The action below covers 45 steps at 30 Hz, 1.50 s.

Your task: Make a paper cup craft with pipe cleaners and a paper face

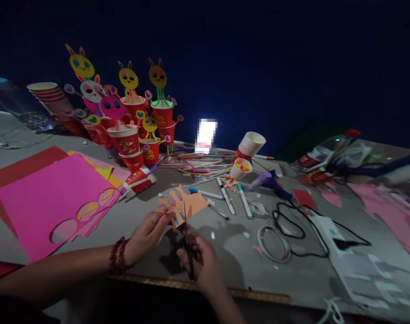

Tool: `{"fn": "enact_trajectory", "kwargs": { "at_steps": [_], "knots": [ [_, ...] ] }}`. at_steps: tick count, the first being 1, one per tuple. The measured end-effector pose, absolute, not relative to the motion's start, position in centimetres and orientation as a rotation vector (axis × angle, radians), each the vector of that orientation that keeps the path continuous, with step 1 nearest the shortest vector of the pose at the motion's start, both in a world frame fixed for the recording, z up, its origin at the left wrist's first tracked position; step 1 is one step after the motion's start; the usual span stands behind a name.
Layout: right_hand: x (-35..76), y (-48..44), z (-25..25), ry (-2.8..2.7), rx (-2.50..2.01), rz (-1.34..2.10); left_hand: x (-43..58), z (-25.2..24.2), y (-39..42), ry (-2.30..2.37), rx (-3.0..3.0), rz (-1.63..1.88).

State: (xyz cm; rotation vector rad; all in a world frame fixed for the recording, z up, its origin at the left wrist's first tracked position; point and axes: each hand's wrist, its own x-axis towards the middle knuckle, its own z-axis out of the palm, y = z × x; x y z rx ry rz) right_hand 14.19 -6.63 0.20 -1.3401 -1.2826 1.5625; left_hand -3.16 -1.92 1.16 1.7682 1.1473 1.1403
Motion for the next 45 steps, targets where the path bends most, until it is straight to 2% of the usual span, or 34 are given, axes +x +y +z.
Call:
{"fn": "enact_trajectory", "kwargs": {
  "at_steps": [16, 37, 45],
  "knots": [
    [14.8, -6.9, -1.2, -1.328, -1.356, 1.534, -3.2, 1.2, -1.7, 1.102, 1.819, 1.219],
    [16.1, -6.8, 0.1, -1.421, -1.430, 1.574, -3.3, 2.6, -1.6, 1.055, 1.739, 0.985],
    [16.6, -6.8, -0.3, -1.512, -1.432, 1.442, -3.3, 2.6, -1.6, 1.044, 1.759, 0.963]
  ]
}}
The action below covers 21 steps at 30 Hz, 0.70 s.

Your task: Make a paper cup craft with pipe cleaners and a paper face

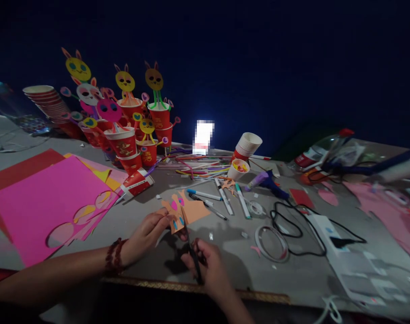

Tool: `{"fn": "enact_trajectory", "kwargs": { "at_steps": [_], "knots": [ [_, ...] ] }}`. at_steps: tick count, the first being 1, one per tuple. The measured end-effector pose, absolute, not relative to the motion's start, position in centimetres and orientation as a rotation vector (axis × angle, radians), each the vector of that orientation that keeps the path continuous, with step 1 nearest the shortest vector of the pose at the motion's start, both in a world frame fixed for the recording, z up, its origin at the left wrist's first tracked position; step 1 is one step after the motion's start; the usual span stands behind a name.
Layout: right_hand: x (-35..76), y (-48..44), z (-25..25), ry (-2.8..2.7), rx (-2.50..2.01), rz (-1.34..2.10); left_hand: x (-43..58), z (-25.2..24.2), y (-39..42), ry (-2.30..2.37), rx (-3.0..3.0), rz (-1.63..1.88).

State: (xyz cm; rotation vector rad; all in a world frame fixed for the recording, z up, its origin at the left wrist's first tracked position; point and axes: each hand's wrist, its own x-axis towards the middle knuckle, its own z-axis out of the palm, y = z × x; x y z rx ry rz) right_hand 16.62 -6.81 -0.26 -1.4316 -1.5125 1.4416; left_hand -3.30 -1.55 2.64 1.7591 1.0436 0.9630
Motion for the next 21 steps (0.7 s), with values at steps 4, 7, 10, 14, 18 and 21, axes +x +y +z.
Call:
{"fn": "enact_trajectory", "kwargs": {
  "at_steps": [4, 7, 10, 14, 18, 21],
  "knots": [
    [16.9, -6.8, -0.3, -1.514, -1.443, 1.469, -3.3, 2.2, -1.5, 1.056, 1.755, 0.976],
    [17.1, -6.9, -0.1, -1.501, -1.472, 1.488, -3.3, 2.1, -1.5, 0.995, 1.734, 0.982],
    [17.2, -6.9, 0.1, -1.518, -1.488, 1.500, -3.3, 2.4, -1.5, 0.929, 1.711, 0.940],
    [17.4, -6.8, 0.4, -1.564, -1.501, 1.463, -3.2, 3.0, -1.4, 0.927, 1.687, 0.927],
    [17.7, -6.7, 0.3, -1.576, -1.494, 1.434, -3.2, 3.3, -1.4, 0.895, 1.661, 0.901],
    [17.9, -6.7, 0.1, -1.601, -1.490, 1.442, -3.1, 3.5, -1.3, 0.878, 1.630, 0.896]
  ]
}}
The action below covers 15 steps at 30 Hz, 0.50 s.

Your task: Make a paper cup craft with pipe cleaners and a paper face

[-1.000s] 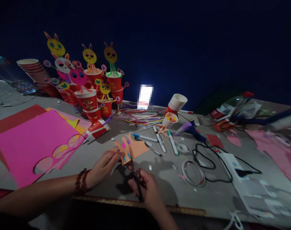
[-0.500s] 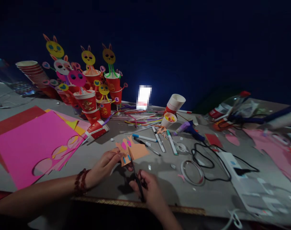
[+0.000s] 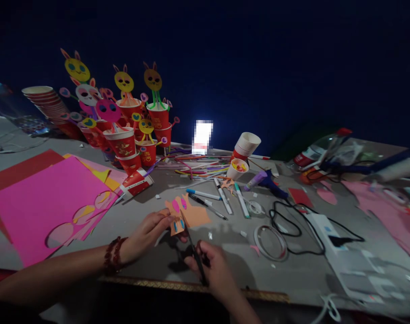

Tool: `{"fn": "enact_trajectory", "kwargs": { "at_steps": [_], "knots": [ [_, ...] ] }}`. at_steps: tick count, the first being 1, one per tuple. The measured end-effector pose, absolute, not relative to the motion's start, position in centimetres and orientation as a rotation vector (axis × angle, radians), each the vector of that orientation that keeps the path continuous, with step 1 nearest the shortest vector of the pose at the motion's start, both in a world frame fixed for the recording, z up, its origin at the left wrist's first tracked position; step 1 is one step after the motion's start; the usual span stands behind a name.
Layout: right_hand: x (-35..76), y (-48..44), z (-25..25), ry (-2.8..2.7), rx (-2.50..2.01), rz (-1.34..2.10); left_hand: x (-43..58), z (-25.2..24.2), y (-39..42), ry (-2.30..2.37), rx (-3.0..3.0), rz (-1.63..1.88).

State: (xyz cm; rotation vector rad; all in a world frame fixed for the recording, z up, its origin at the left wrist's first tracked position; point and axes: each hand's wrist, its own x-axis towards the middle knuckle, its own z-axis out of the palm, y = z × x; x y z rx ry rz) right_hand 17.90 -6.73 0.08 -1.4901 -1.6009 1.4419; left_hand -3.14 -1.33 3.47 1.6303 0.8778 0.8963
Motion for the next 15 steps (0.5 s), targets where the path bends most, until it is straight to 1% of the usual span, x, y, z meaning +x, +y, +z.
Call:
{"fn": "enact_trajectory", "kwargs": {
  "at_steps": [8, 15],
  "knots": [
    [18.52, -6.64, -0.40, -1.730, -1.470, 1.353, -3.38, 3.42, -1.06, 0.876, 1.617, 0.823],
    [18.47, -6.51, 0.31, -1.756, -1.476, 1.320, -3.30, 3.47, -1.06, 0.838, 1.544, 0.833]
  ]
}}
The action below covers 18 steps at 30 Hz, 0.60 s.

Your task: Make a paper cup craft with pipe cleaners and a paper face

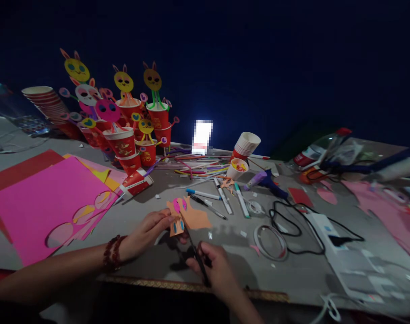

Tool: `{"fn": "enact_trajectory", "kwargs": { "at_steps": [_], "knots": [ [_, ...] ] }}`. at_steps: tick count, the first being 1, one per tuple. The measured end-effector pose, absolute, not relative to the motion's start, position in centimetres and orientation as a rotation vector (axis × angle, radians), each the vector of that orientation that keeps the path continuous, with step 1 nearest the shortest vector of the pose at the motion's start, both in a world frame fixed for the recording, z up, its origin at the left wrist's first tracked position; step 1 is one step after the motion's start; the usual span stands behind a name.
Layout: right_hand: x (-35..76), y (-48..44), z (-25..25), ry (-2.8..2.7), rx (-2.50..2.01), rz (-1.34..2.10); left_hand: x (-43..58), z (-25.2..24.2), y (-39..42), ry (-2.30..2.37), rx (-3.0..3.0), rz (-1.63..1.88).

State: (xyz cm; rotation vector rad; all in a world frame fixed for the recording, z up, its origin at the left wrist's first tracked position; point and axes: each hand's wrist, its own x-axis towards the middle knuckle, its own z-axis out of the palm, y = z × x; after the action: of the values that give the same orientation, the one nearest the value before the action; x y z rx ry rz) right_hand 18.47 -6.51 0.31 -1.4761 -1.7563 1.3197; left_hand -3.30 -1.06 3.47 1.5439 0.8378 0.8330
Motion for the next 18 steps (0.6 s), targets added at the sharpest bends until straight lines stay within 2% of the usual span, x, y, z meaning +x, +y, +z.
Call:
{"fn": "enact_trajectory", "kwargs": {
  "at_steps": [18],
  "knots": [
    [19.7, -6.3, 0.2, -1.880, -1.512, 1.323, -3.5, 2.8, -1.0, 0.774, 1.500, 0.781]
  ]
}}
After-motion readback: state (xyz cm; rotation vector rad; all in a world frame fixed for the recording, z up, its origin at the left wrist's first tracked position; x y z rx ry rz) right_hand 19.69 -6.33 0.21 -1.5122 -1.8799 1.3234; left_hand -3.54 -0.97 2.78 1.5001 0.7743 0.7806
